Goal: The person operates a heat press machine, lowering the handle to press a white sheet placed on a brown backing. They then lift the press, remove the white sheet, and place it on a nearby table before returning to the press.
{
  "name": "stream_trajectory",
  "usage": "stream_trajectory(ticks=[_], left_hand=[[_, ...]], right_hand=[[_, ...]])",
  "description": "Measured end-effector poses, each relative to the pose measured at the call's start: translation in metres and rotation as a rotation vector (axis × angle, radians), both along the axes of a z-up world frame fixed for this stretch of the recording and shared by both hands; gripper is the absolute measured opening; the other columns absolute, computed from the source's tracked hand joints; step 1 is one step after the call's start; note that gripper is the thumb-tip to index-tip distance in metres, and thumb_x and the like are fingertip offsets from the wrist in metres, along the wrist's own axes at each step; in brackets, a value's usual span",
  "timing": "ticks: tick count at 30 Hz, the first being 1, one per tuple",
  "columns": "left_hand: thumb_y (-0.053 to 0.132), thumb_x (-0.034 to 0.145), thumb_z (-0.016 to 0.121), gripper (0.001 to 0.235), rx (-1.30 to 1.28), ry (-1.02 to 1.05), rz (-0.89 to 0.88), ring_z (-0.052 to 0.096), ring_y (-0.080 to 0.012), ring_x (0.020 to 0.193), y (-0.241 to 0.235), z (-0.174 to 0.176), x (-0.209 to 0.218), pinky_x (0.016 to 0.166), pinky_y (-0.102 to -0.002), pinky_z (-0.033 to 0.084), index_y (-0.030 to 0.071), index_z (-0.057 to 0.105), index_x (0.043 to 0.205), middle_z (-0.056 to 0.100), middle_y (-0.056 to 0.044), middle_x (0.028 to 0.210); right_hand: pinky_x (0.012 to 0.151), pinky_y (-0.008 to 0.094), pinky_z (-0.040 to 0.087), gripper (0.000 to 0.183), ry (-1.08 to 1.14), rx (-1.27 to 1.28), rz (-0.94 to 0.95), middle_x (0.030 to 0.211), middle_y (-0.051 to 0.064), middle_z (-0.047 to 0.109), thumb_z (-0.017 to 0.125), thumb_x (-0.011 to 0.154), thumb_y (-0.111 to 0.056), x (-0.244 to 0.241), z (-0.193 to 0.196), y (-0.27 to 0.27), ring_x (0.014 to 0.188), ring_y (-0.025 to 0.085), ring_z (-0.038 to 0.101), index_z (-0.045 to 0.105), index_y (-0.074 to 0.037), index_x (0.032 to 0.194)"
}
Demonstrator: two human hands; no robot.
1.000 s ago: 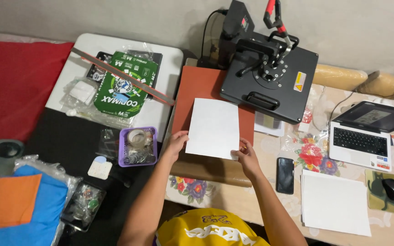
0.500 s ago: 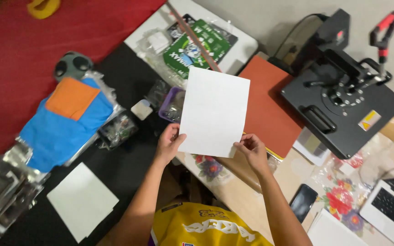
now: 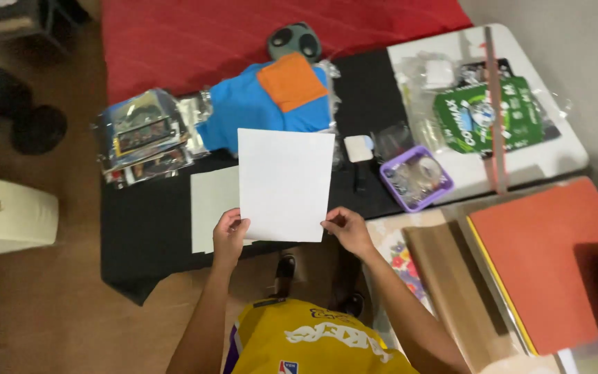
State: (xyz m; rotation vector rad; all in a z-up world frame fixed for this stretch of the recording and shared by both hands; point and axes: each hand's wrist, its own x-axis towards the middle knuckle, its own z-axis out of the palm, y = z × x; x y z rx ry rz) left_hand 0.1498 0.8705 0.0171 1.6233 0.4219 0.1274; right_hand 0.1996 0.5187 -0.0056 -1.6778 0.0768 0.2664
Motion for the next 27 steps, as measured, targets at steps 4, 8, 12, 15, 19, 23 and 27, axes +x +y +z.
stream_trajectory(ticks=[4,8,12,15,19,23,27], left_hand=[[0.008,0.098,0.083,0.036,0.052,0.077,0.222,0.070,-0.0212,0.105,0.080,-0.067,-0.004,0.093,-0.038,0.059,0.010,0.079,0.134,0.079,-0.010,0.113],[0.011,0.094,0.086,0.040,0.156,0.215,0.321,0.075,-0.0237,0.104,0.144,-0.146,0.005,0.092,-0.040,0.060,0.015,0.082,0.134,0.081,-0.011,0.114],[0.019,0.095,0.082,0.046,0.249,0.497,0.309,0.079,-0.0310,0.118,0.157,-0.150,0.013,0.097,-0.043,0.064,0.022,0.081,0.141,0.082,-0.014,0.127],[0.031,0.101,0.076,0.066,0.342,0.696,0.190,0.068,-0.0319,0.146,0.171,-0.186,0.021,0.119,-0.045,0.057,0.030,0.063,0.166,0.072,-0.012,0.154],[0.039,0.110,0.071,0.078,0.559,0.798,-0.036,0.046,-0.0309,0.167,0.166,-0.189,0.036,0.134,-0.044,0.041,0.016,0.043,0.179,0.052,-0.017,0.176],[0.037,0.101,0.071,0.080,0.708,0.853,-0.048,0.058,-0.0379,0.152,0.132,-0.132,0.044,0.124,-0.050,0.049,0.011,0.049,0.173,0.055,-0.017,0.164],[0.024,0.104,0.066,0.057,0.764,0.618,-0.217,0.063,-0.0407,0.143,0.062,-0.087,0.046,0.119,-0.050,0.054,0.004,0.062,0.157,0.064,-0.020,0.149]], right_hand=[[0.070,0.035,0.065,0.019,0.064,-0.070,0.135,0.096,0.018,0.084,0.094,0.092,-0.003,0.036,-0.048,0.103,0.073,0.023,0.081,0.084,-0.006,0.108],[0.073,0.034,0.068,0.023,0.181,-0.220,0.228,0.102,0.016,0.086,0.094,0.091,-0.007,0.058,-0.099,0.178,0.078,0.022,0.085,0.086,-0.012,0.112],[0.078,0.030,0.070,0.030,0.332,-0.440,0.270,0.113,0.006,0.088,0.094,0.091,-0.018,0.067,-0.144,0.216,0.082,0.013,0.087,0.087,-0.022,0.120],[0.101,0.038,0.070,0.056,0.370,-0.448,0.331,0.140,0.012,0.083,0.092,0.093,-0.024,0.070,-0.174,0.225,0.124,0.027,0.081,0.077,-0.016,0.147],[0.121,0.050,0.057,0.081,0.427,-0.218,0.317,0.163,0.029,0.063,0.091,0.095,-0.015,0.060,-0.199,0.231,0.150,0.040,0.061,0.056,0.001,0.166],[0.125,0.054,0.054,0.073,0.406,-0.214,0.319,0.160,0.029,0.065,0.086,0.099,-0.016,0.044,-0.174,0.203,0.150,0.041,0.062,0.058,0.002,0.163],[0.118,0.050,0.060,0.050,0.449,-0.367,0.262,0.144,0.012,0.081,0.084,0.101,-0.036,0.012,-0.107,0.147,0.140,0.032,0.073,0.077,-0.016,0.146]])
